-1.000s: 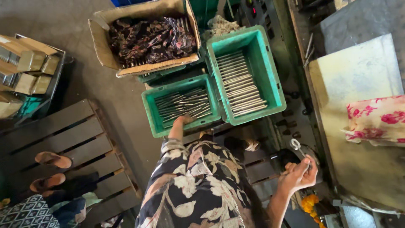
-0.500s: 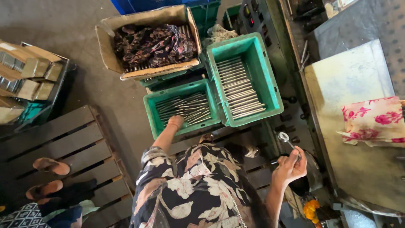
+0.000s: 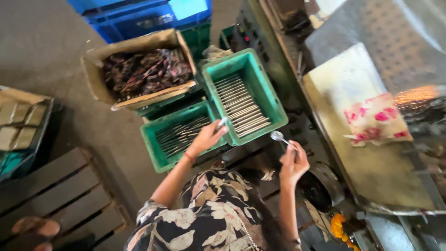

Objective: The person machines metal rod blanks on a lathe. They take a rod from a green crate, insert it into the lathe chuck, operate the machine to turn the end of the rod, remove the finished piece, and place it back into the crate, repeating the cycle.

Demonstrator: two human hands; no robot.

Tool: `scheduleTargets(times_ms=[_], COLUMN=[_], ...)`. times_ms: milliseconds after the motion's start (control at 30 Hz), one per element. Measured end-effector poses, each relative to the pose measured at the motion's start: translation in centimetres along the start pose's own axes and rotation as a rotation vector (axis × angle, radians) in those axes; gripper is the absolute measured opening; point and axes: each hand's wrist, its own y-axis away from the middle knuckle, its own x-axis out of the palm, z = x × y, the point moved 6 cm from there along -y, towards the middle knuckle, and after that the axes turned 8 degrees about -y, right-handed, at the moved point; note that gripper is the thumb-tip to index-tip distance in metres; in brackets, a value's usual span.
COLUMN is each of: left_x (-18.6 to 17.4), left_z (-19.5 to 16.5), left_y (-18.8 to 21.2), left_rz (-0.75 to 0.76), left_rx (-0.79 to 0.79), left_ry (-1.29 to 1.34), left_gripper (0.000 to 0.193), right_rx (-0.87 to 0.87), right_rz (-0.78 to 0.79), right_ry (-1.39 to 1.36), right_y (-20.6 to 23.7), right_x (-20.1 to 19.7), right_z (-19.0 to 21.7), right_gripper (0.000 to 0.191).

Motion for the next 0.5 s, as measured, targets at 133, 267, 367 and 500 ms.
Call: scheduleTargets(times_ms=[133,267,367,500], left_x=[6.0,9.0,10.9,14.1], left_z=[-8.7,-15.1,-17.1,-17.8], left_y=[-2.9,-3.9,-3.7,-3.1], left_rz=[-0.079,0.048,0.284,0.488], left_rx=[0.277,0.438,0.359,-0.007], left_ry=[-0.089,0.245,0.755,1.074], left_gripper=[0.024,0.044,0.045,0.038], right_rx=[0.078,0.029,0.003,-0.168], right_rz=[-0.019,-0.059,-0.083,-0.081], right_ry=[-0.198,-0.338,-0.283,0.002], right_y=[-0.9,-1.5,-1.1,-0.4], right_x=[1.7,1.4,0.0,-1.3], right_z=[0.2,1.1,1.8,3.1], right_gripper=[0.021,0.022,0.021,0.021])
